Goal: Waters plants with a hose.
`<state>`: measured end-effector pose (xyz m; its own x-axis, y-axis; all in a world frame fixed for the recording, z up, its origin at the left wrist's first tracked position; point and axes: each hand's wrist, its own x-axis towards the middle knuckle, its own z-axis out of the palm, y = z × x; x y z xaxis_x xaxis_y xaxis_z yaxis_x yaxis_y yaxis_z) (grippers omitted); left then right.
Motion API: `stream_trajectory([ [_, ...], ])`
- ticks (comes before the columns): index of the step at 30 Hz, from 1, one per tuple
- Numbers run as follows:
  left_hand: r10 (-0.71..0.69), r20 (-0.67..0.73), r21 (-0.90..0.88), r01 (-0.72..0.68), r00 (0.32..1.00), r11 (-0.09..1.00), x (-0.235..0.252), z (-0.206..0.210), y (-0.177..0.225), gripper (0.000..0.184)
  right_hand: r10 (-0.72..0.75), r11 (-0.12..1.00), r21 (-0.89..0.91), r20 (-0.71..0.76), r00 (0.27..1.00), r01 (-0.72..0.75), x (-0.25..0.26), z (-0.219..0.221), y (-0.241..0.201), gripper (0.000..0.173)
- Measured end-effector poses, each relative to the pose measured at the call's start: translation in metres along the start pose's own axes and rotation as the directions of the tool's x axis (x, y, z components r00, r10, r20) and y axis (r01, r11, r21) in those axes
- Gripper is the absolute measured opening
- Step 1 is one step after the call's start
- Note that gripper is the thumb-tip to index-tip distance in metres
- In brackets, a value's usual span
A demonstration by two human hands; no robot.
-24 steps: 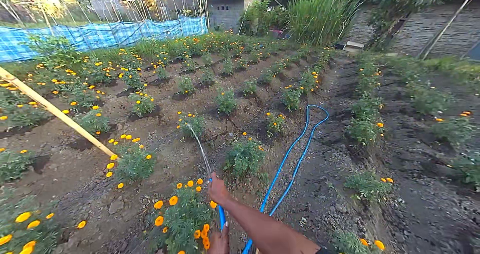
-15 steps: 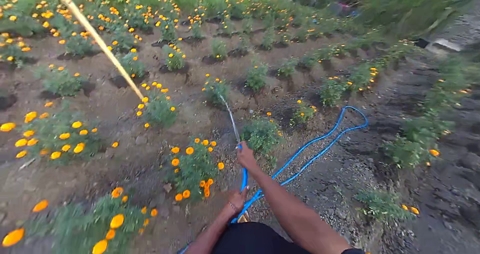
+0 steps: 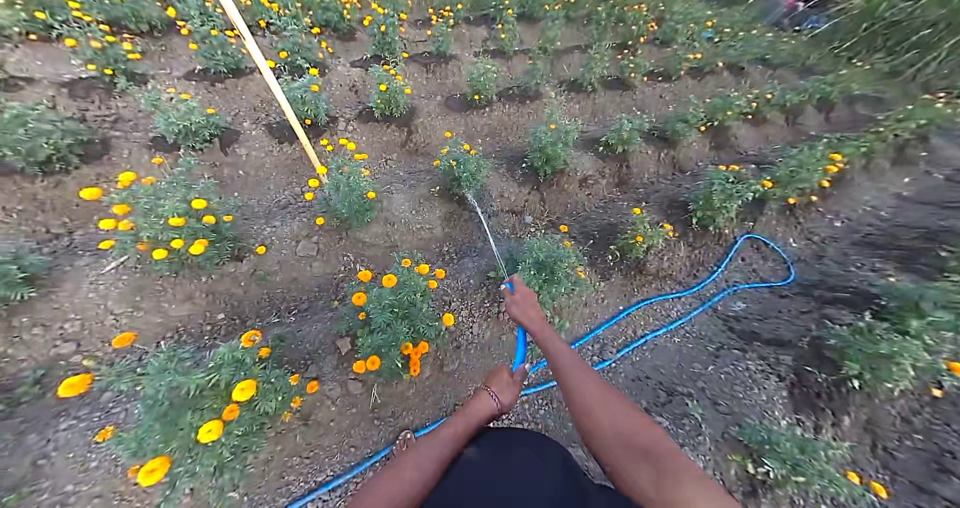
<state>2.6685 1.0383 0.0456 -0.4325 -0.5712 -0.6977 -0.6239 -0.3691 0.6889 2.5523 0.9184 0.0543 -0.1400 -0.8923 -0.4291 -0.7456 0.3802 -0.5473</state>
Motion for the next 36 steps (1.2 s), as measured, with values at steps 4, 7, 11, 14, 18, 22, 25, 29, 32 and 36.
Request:
stream_trajectory([
  [4, -0.032, -0.012, -0.015, 0.032, 0.999, 0.999, 0.006, 0.006, 0.009, 0.064, -0.022, 1.000, 0.005, -0.007, 1.000, 0.022, 0.002, -0.007, 0.004, 0.036],
  [7, -0.039, -0.027, -0.017, 0.038, 0.999, 0.999, 0.013, 0.013, 0.013, 0.064, -0.027, 0.999, 0.024, 0.002, 1.000, 0.027, 0.005, -0.013, 0.009, 0.037],
  [11, -0.031, -0.060, -0.016, 0.030, 0.998, 0.999, 0.019, 0.020, 0.019, 0.063, -0.053, 0.998, 0.037, -0.010, 0.999, 0.054, 0.010, -0.018, 0.017, 0.036],
  [14, -0.031, -0.076, -0.017, 0.030, 0.997, 0.999, 0.025, 0.026, 0.021, 0.064, -0.043, 0.999, 0.030, -0.008, 0.999, 0.043, 0.014, -0.019, 0.024, 0.036],
  [18, -0.029, -0.090, -0.022, 0.028, 0.996, 0.999, 0.029, 0.033, 0.023, 0.063, -0.037, 0.999, 0.022, 0.011, 0.999, 0.037, 0.016, -0.020, 0.030, 0.036],
  [22, -0.035, -0.101, -0.023, 0.033, 0.994, 0.999, 0.033, 0.037, 0.025, 0.064, -0.063, 0.998, 0.025, 0.023, 0.998, 0.062, 0.018, -0.022, 0.033, 0.036],
  [25, -0.056, -0.102, -0.037, 0.053, 0.993, 0.998, 0.034, 0.039, 0.029, 0.063, -0.068, 0.998, 0.019, 0.040, 0.997, 0.068, 0.021, -0.023, 0.036, 0.036],
  [29, -0.076, -0.108, -0.052, 0.071, 0.991, 0.996, 0.035, 0.041, 0.029, 0.061, -0.071, 0.997, 0.006, 0.070, 0.995, 0.071, 0.024, -0.022, 0.037, 0.036],
  [32, -0.080, -0.124, -0.069, 0.072, 0.989, 0.995, 0.035, 0.044, 0.028, 0.062, -0.097, 0.995, 0.002, 0.091, 0.991, 0.098, 0.025, -0.020, 0.036, 0.037],
  [36, -0.102, -0.134, -0.084, 0.091, 0.986, 0.992, 0.034, 0.046, 0.027, 0.062, -0.107, 0.994, -0.014, 0.126, 0.986, 0.110, 0.025, -0.018, 0.034, 0.037],
])
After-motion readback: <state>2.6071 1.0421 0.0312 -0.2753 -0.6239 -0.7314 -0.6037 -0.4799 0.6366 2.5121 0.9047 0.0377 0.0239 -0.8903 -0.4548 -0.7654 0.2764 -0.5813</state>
